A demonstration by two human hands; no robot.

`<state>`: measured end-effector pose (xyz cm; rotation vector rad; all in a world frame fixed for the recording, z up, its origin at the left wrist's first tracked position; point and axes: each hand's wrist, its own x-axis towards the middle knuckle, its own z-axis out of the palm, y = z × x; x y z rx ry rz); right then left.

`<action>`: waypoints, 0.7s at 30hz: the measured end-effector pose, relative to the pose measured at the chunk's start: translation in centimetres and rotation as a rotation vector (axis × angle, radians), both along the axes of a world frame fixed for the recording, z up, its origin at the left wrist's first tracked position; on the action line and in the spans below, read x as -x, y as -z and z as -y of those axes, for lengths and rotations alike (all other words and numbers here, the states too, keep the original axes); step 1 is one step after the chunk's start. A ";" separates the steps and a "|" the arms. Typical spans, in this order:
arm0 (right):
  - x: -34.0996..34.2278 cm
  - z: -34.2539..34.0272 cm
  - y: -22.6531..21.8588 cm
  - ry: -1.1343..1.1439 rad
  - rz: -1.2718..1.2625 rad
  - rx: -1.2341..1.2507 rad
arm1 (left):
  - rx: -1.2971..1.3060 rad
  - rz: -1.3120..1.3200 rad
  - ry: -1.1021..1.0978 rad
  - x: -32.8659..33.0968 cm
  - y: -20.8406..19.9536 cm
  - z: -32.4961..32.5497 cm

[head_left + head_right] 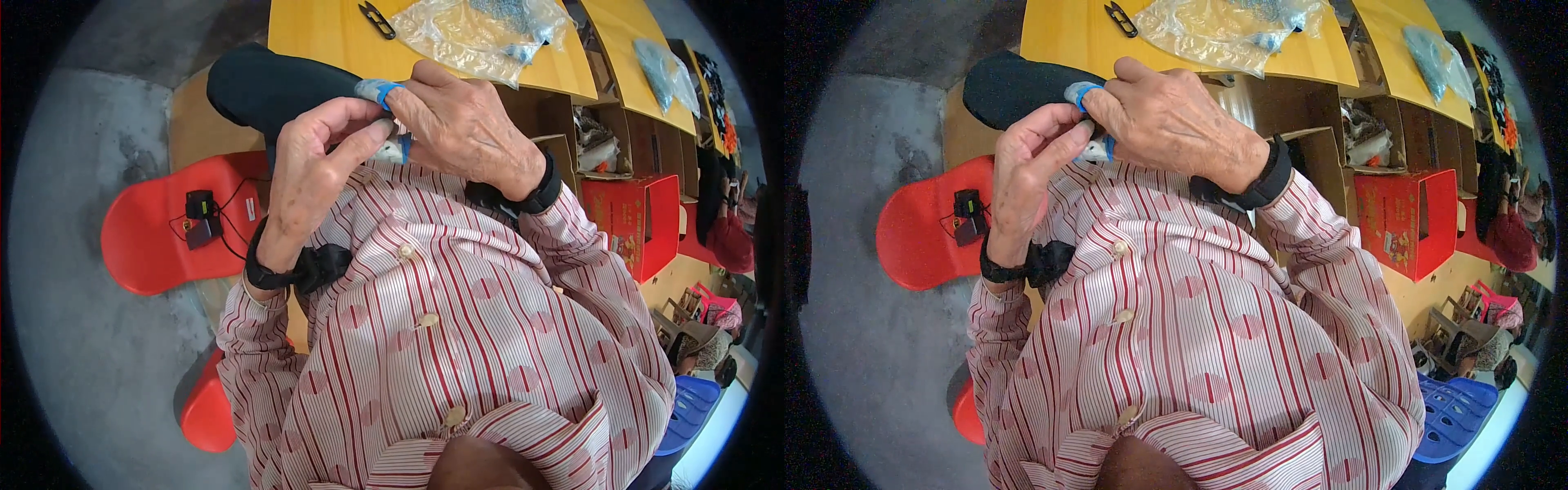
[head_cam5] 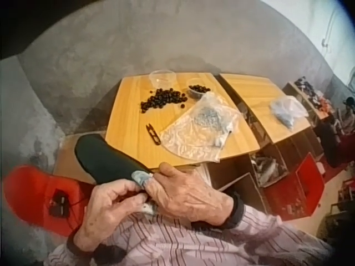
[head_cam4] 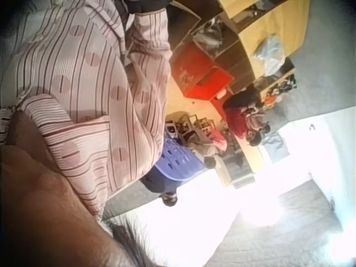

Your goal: The person assembles plastic cord locks by picking up components from the table and pressing the pieces together by hand.

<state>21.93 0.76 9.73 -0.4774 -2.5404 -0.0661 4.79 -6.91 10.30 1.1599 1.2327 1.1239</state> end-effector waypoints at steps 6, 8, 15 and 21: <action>-1.3 -1.4 -0.3 -0.083 -0.143 0.249 | 0.019 0.082 -0.029 0.4 -0.1 0.0; -1.6 -1.5 -0.2 -0.113 -0.281 0.548 | 0.029 0.112 0.006 0.2 -0.2 -0.1; -1.3 -1.8 0.6 -0.188 -0.418 0.734 | 0.030 0.088 0.045 0.4 -0.6 -0.2; -1.0 -1.1 0.1 -0.279 -0.537 0.991 | 0.034 0.081 0.068 0.3 -1.2 0.0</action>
